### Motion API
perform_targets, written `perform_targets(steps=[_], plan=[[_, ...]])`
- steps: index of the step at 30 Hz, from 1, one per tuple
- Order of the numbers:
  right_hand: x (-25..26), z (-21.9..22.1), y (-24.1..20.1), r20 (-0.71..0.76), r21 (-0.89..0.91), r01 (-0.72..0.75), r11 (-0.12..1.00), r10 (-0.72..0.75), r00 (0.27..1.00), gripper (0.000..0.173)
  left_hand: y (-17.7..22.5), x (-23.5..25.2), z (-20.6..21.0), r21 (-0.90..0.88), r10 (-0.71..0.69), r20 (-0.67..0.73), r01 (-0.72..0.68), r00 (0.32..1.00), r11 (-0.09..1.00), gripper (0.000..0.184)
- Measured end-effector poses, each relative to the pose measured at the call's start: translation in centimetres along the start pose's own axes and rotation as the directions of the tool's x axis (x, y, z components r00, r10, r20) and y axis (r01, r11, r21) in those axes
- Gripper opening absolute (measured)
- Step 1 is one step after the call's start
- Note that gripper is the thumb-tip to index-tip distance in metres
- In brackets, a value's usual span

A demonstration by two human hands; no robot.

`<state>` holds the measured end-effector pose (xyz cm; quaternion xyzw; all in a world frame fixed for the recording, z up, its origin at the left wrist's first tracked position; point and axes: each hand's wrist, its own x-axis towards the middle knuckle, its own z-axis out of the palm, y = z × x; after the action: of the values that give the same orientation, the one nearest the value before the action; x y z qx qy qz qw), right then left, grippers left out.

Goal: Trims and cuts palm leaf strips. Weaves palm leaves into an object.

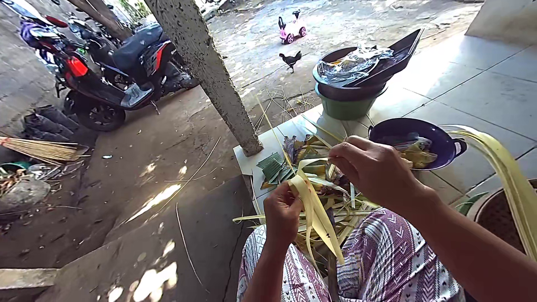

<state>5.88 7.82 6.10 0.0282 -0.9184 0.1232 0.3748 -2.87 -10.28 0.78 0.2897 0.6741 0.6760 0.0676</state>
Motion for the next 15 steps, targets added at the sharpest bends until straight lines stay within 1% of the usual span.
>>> perform_targets(steps=[1, 2, 3, 4, 5, 6, 7, 8, 9, 10, 11, 13, 15], plan=[[-0.1, 0.2, -0.2, 0.007, 0.001, -0.052, 0.999, 0.052, 0.999, 0.018, -0.1, 0.0, 0.1, 0.027, 0.028, -0.013, -0.028, 1.0, 0.999, 0.012], [-0.2, 0.3, -0.5, 0.052, 0.051, -0.142, 0.989, 0.139, 0.989, 0.015, -0.2, 0.0, 0.2, 0.059, 0.067, -0.029, -0.065, 0.997, 0.996, 0.011], [-0.3, 0.2, -0.9, 0.145, 0.146, -0.271, 0.951, 0.251, 0.957, 0.012, -0.3, 0.1, 0.2, 0.085, 0.109, -0.043, -0.105, 0.993, 0.991, 0.01], [-0.2, 0.1, -1.1, 0.273, 0.251, -0.42, 0.872, 0.352, 0.895, 0.011, -0.5, 0.1, 0.2, 0.108, 0.151, -0.054, -0.145, 0.987, 0.984, 0.01], [-0.1, 0.2, -1.1, 0.406, 0.363, -0.558, 0.746, 0.412, 0.816, 0.013, -0.7, 0.2, 0.1, 0.115, 0.185, -0.062, -0.177, 0.981, 0.977, 0.011], [-0.1, 0.6, -1.1, 0.51, 0.467, -0.657, 0.592, 0.426, 0.747, 0.015, -0.8, 0.2, 0.1, 0.109, 0.206, -0.067, -0.198, 0.976, 0.974, 0.013], [-0.2, 1.1, -1.1, 0.573, 0.551, -0.709, 0.44, 0.419, 0.705, 0.016, -0.9, 0.2, 0.2, 0.101, 0.218, -0.069, -0.21, 0.974, 0.972, 0.014], [-0.4, 1.5, -1.2, 0.612, 0.606, -0.734, 0.306, 0.411, 0.676, 0.017, -0.8, 0.2, 0.2, 0.087, 0.221, -0.072, -0.214, 0.973, 0.973, 0.015], [-0.5, 1.9, -1.4, 0.636, 0.634, -0.747, 0.2, 0.414, 0.651, 0.017, -0.7, 0.2, 0.3, 0.069, 0.218, -0.076, -0.213, 0.973, 0.975, 0.015], [-0.6, 2.2, -1.7, 0.645, 0.65, -0.749, 0.129, 0.427, 0.633, 0.016, -0.6, 0.1, 0.4, 0.054, 0.215, -0.081, -0.211, 0.973, 0.976, 0.015], [-0.6, 2.4, -2.0, 0.644, 0.658, -0.747, 0.091, 0.445, 0.622, 0.015, -0.5, 0.0, 0.5, 0.037, 0.21, -0.082, -0.208, 0.974, 0.977, 0.015], [-0.7, 2.7, -2.6, 0.615, 0.678, -0.732, 0.069, 0.492, 0.617, 0.011, -0.4, -0.1, 0.5, -0.007, 0.187, -0.076, -0.188, 0.979, 0.982, 0.015], [-0.7, 2.9, -3.2, 0.554, 0.706, -0.7, 0.112, 0.529, 0.643, 0.004, -0.3, -0.1, 0.6, -0.066, 0.152, -0.073, -0.156, 0.986, 0.986, 0.016]])
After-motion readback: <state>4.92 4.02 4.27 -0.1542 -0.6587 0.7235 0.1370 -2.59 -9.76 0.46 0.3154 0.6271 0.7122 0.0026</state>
